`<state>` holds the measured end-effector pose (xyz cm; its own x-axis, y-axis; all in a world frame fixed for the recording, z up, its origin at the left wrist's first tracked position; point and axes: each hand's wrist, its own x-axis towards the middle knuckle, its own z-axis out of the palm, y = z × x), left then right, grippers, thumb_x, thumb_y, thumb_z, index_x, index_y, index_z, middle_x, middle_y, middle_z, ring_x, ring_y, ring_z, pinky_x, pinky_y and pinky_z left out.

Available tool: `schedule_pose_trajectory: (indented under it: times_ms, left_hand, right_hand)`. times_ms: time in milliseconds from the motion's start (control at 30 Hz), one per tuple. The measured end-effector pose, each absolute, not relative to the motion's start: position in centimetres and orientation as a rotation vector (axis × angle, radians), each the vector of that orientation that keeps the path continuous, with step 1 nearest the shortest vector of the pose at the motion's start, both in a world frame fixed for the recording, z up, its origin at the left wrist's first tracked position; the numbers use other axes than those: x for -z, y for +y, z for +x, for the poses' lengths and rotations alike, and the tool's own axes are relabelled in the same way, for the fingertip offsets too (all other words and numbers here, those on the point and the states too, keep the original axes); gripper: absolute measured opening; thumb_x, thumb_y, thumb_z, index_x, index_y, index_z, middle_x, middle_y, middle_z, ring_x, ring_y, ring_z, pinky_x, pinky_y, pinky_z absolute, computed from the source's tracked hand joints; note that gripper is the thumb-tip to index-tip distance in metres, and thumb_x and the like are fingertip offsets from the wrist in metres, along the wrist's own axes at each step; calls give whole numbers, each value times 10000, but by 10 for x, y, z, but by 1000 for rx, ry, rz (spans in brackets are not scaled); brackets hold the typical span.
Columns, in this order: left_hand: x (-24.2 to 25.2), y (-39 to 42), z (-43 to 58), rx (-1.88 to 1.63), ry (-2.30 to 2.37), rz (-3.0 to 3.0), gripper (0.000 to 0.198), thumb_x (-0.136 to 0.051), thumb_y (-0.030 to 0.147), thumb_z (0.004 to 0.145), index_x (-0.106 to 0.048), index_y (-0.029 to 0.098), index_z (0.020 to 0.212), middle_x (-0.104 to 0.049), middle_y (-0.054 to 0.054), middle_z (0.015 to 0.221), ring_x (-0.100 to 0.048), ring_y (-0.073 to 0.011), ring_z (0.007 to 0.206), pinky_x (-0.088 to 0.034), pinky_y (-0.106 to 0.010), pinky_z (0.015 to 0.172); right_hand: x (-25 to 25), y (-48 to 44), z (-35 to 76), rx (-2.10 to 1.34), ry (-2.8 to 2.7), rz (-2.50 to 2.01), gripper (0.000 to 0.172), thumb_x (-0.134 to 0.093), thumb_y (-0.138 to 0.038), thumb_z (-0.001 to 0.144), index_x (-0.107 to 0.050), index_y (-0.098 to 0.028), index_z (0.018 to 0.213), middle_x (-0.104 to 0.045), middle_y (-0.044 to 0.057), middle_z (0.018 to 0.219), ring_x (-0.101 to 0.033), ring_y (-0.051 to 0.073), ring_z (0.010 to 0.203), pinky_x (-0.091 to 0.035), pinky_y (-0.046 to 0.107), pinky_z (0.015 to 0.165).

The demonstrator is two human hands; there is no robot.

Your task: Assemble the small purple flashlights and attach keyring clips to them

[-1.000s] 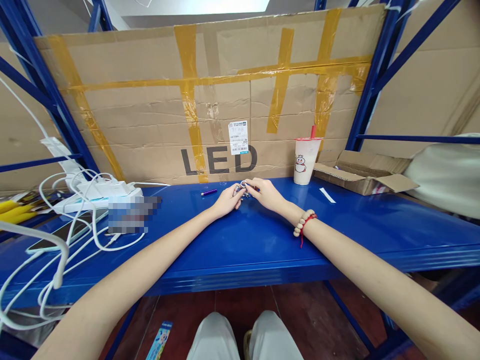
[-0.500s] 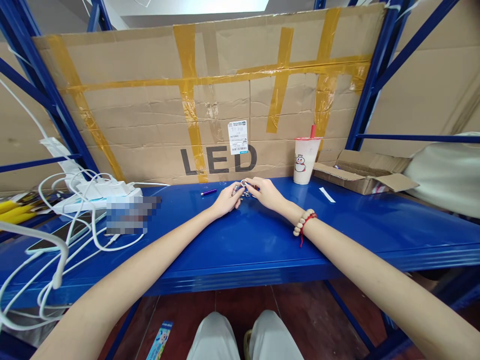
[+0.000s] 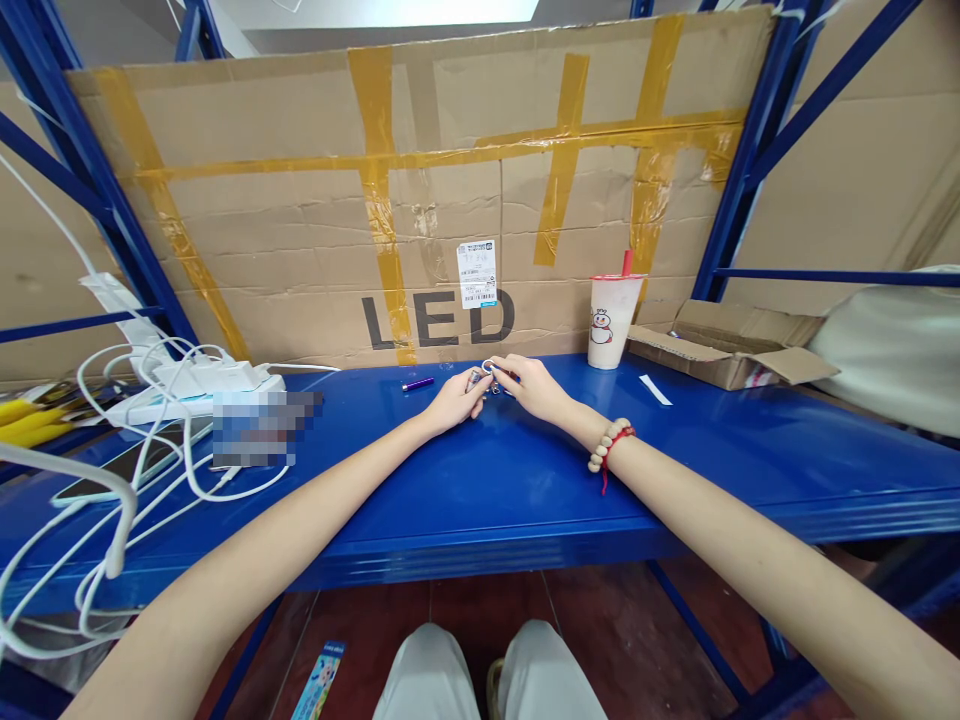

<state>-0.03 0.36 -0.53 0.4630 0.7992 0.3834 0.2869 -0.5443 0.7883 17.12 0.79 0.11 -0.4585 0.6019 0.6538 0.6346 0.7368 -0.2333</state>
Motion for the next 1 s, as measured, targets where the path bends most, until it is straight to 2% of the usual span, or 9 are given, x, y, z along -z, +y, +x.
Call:
schedule_pose_trajectory:
  times_ms: [133, 367, 600, 767, 1000]
  left_hand:
    - [5, 3, 0, -1018, 909, 2062, 268, -421, 423, 931, -461, 169, 855, -471, 91, 404, -344, -59, 322, -297, -193, 437]
    - [2, -1, 1, -1023, 936, 2047, 243, -407, 370, 944, -494, 149, 997, -465, 97, 392, -357, -69, 314, -305, -187, 430]
    - [5, 3, 1, -1029, 938, 2033, 221, -425, 373, 943, -477, 165, 892, -474, 89, 398, -344, -61, 296, -274, -172, 378]
    - [6, 5, 0, -1025, 926, 2036, 226, -417, 371, 950, -483, 160, 900, -484, 82, 411, -345, -61, 288, -267, -167, 354]
    - [5, 4, 0, -1007, 924, 2029, 279, -430, 375, 949, -463, 162, 773, -490, 66, 415, -339, -48, 275, -272, -166, 351]
  right_hand:
    - [-1, 8, 171, 49, -2170, -914, 260, -370, -281, 969, -586, -159, 892, -522, 24, 727, -474, 133, 668, -328, 231, 643]
    - [-3, 8, 171, 37, -2175, -958, 251, -380, -258, 957, -573, -156, 832, -504, 14, 697, -433, 120, 621, -301, 229, 607]
    - [-1, 9, 170, 27, -2183, -958, 230, -399, -256, 948, -582, -155, 851, -502, 12, 690, -428, 119, 615, -300, 230, 603]
    - [1, 10, 171, 26, -2183, -957, 228, -399, -255, 953, -582, -151, 864, -498, 13, 703, -437, 123, 629, -302, 235, 615]
    - [2, 11, 171, 11, -2193, -938, 235, -394, -247, 959, -597, -147, 896, -527, 22, 722, -457, 129, 642, -327, 240, 645]
